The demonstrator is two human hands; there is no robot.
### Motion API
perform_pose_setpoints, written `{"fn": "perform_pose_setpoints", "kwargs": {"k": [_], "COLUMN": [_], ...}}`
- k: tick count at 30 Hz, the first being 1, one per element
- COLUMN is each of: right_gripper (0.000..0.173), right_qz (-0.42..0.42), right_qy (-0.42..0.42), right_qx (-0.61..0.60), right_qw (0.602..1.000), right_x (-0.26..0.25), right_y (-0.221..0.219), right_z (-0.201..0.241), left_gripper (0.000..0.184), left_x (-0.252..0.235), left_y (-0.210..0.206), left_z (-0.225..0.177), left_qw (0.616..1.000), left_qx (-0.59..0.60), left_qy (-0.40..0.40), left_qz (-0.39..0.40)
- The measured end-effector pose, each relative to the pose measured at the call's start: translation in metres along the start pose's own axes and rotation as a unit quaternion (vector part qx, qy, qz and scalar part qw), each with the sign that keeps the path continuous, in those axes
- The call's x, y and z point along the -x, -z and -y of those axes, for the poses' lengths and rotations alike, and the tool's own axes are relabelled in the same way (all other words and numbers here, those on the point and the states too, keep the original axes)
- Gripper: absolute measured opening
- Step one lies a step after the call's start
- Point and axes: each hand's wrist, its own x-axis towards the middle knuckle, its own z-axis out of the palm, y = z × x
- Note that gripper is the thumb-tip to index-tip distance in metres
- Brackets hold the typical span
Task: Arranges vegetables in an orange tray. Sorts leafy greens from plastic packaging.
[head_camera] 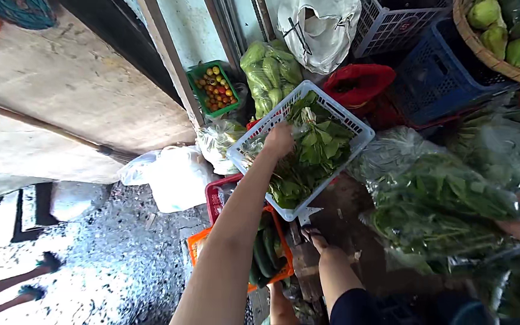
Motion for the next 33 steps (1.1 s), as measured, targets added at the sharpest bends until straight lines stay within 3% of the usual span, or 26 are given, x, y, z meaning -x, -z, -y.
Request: {"fn": "perform_pose_setpoints", "kwargs": {"k": [3, 5, 7, 9, 12, 13, 16, 20, 22, 25, 29, 33], "right_gripper": [0.046, 0.047, 0.062, 0.077, 0.101, 0.098, 0.065, 0.061, 0.064, 0.066, 0.068, 0.071], "right_qz": [0.019, 0.067, 0.143, 0.182, 0.203, 0.207, 0.214, 0.254, 0.262, 0.266, 0.309, 0.276], "right_qy": [0.017, 0.015, 0.002, -0.032, -0.05, -0.055, -0.056, -0.014, -0.013, 0.043, 0.06, 0.014], "right_qx": [-0.038, -0.129, -0.162, -0.197, -0.208, -0.202, -0.078, 0.187, 0.219, 0.155, 0.023, 0.098], "right_qw": [0.999, 0.989, 0.976, 0.963, 0.956, 0.956, 0.972, 0.949, 0.94, 0.95, 0.949, 0.956], "right_x": [0.026, 0.037, 0.042, 0.05, 0.084, 0.097, 0.144, 0.195, 0.208, 0.225, 0.225, 0.215], "right_y": [0.001, -0.004, -0.017, -0.043, -0.085, -0.094, -0.113, -0.128, -0.14, -0.173, -0.221, -0.234], "right_z": [0.002, 0.007, 0.03, 0.069, 0.093, 0.098, 0.1, 0.115, 0.125, 0.15, 0.201, 0.189], "left_gripper": [0.036, 0.033, 0.025, 0.023, 0.035, 0.04, 0.052, 0.064, 0.082, 0.104, 0.094, 0.069], "left_x": [0.014, 0.051, 0.114, 0.184, 0.268, 0.287, 0.338, 0.41, 0.442, 0.478, 0.505, 0.528], "left_y": [0.044, 0.06, 0.061, 0.037, -0.014, -0.027, -0.051, -0.062, -0.065, -0.06, -0.043, -0.044], "left_z": [-0.02, -0.037, -0.074, -0.12, -0.158, -0.158, -0.129, -0.066, -0.033, 0.004, 0.056, 0.16], "left_qw": [0.981, 0.956, 0.947, 0.937, 0.916, 0.918, 0.938, 0.936, 0.933, 0.929, 0.901, 0.896], "left_qx": [0.144, 0.191, 0.224, 0.265, 0.278, 0.269, 0.213, 0.251, 0.281, 0.297, 0.388, 0.369], "left_qy": [0.006, -0.067, -0.134, -0.202, -0.286, -0.287, -0.26, -0.246, -0.223, -0.202, -0.09, 0.137], "left_qz": [-0.128, -0.215, -0.186, -0.104, -0.039, -0.049, -0.082, -0.027, -0.033, -0.091, -0.172, -0.205]}}
